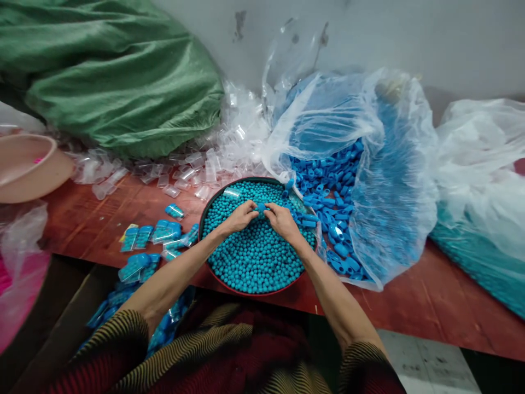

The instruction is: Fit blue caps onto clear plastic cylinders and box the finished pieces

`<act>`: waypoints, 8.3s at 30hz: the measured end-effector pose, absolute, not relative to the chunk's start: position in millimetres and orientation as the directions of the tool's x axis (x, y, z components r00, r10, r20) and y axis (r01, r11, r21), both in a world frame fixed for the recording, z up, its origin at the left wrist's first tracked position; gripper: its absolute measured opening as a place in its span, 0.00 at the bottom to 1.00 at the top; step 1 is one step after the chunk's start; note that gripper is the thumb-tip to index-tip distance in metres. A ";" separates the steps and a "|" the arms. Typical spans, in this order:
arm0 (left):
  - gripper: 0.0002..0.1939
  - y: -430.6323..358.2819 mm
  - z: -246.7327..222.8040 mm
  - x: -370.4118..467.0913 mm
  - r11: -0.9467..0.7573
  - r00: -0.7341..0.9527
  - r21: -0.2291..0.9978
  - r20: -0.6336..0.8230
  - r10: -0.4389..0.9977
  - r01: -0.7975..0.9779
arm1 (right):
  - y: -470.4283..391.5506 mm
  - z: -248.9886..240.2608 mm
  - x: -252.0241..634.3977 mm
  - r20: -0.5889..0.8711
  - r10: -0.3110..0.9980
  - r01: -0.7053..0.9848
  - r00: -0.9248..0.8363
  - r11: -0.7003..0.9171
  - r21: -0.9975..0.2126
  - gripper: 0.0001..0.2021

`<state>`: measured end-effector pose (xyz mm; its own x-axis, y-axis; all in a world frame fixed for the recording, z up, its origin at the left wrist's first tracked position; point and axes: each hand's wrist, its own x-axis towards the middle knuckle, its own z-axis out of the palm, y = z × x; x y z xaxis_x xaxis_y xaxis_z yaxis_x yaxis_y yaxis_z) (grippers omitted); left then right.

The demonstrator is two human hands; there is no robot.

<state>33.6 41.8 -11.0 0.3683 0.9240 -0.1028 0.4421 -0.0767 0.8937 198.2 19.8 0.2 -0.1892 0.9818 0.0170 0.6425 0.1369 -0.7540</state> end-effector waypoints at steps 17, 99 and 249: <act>0.26 2.1 6.8 25.1 0.206 0.377 0.978 -0.207 0.903 0.043 | -9.0 26.7 182.4 0.006 0.968 0.675 -0.251 0.180 -0.716 0.17; 0.17 65.4 -13.7 66.5 -0.044 0.195 0.574 -0.203 0.960 0.818 | 50.3 3.2 203.7 -0.046 0.941 0.933 -0.335 0.338 0.122 0.15; 0.19 27.3 1.4 -145.6 -0.090 -0.041 0.638 0.189 0.981 0.765 | 43.3 1.2 164.4 0.220 0.706 0.643 -0.673 0.705 -0.298 0.18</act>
